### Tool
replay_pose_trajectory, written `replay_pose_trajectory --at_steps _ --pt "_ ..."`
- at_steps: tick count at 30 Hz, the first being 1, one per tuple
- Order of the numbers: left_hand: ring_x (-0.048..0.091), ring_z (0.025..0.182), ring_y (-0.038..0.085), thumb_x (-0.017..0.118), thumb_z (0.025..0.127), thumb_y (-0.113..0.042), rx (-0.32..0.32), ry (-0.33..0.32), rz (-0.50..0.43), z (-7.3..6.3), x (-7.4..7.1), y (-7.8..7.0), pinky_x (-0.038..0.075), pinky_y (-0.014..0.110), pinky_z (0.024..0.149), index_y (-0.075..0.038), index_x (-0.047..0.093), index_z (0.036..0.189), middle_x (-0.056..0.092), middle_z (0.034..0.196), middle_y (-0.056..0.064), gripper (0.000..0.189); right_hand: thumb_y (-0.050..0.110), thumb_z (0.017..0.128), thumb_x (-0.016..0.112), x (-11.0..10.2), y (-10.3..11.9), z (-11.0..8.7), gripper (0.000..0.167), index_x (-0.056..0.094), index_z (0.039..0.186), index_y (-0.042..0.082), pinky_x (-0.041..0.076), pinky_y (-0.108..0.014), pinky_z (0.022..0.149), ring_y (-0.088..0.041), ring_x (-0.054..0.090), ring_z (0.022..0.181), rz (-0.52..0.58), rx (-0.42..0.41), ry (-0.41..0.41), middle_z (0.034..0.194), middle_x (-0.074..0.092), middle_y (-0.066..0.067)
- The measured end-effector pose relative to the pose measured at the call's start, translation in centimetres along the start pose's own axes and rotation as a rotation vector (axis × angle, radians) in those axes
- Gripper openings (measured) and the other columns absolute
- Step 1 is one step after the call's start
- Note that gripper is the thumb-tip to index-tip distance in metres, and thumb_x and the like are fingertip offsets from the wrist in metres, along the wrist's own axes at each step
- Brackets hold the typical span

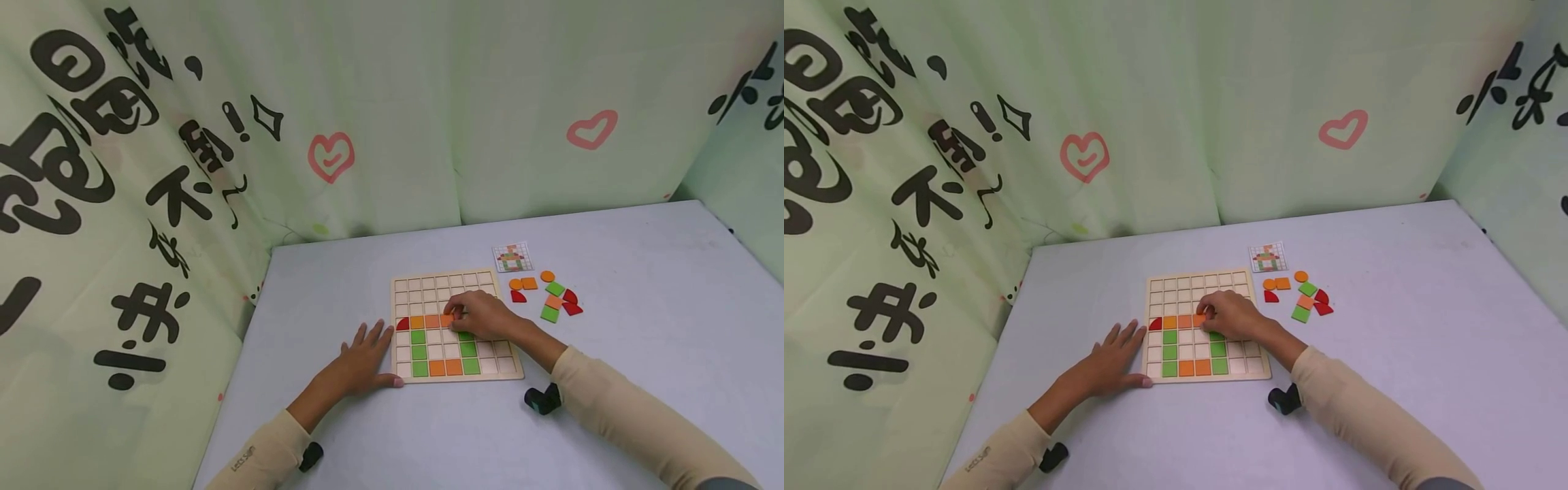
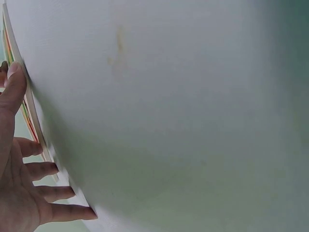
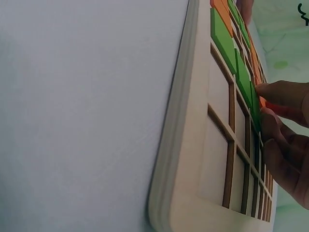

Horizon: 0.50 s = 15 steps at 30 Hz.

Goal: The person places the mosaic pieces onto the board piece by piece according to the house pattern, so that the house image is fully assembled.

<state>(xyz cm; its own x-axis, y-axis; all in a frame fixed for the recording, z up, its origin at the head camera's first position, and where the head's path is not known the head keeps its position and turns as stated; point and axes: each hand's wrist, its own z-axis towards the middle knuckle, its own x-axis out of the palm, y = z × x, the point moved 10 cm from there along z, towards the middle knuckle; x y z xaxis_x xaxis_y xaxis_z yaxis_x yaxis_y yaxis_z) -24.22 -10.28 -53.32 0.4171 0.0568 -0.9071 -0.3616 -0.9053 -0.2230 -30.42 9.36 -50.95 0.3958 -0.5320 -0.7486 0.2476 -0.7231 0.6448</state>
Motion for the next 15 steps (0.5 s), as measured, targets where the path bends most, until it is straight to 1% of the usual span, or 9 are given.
replay_pose_trajectory --at_steps 4,15 --pt "0.017 0.152 0.046 0.069 0.081 -0.068 -0.009 0.002 -0.004 -0.02 0.01 -0.01 0.032 0.074 0.107 -0.019 0.021 0.162 0.019 0.168 0.012 0.106 0.016 0.089 0.076 0.03 -0.09 0.08 0.020 0.072 0.108 0.011 0.044 -0.028 0.070 -0.013 0.053 0.076 -0.020 0.015 0.008 0.080 0.061 0.003" --pt "0.016 0.153 0.045 0.069 0.081 -0.069 -0.023 0.006 0.008 0.24 0.36 0.20 0.031 0.073 0.108 -0.019 0.020 0.162 0.017 0.169 0.010 0.106 0.018 0.088 0.077 -0.02 -0.02 0.06 0.023 0.074 0.110 0.011 0.044 -0.028 0.069 -0.014 0.054 0.077 -0.006 0.041 0.010 0.081 0.062 0.003"
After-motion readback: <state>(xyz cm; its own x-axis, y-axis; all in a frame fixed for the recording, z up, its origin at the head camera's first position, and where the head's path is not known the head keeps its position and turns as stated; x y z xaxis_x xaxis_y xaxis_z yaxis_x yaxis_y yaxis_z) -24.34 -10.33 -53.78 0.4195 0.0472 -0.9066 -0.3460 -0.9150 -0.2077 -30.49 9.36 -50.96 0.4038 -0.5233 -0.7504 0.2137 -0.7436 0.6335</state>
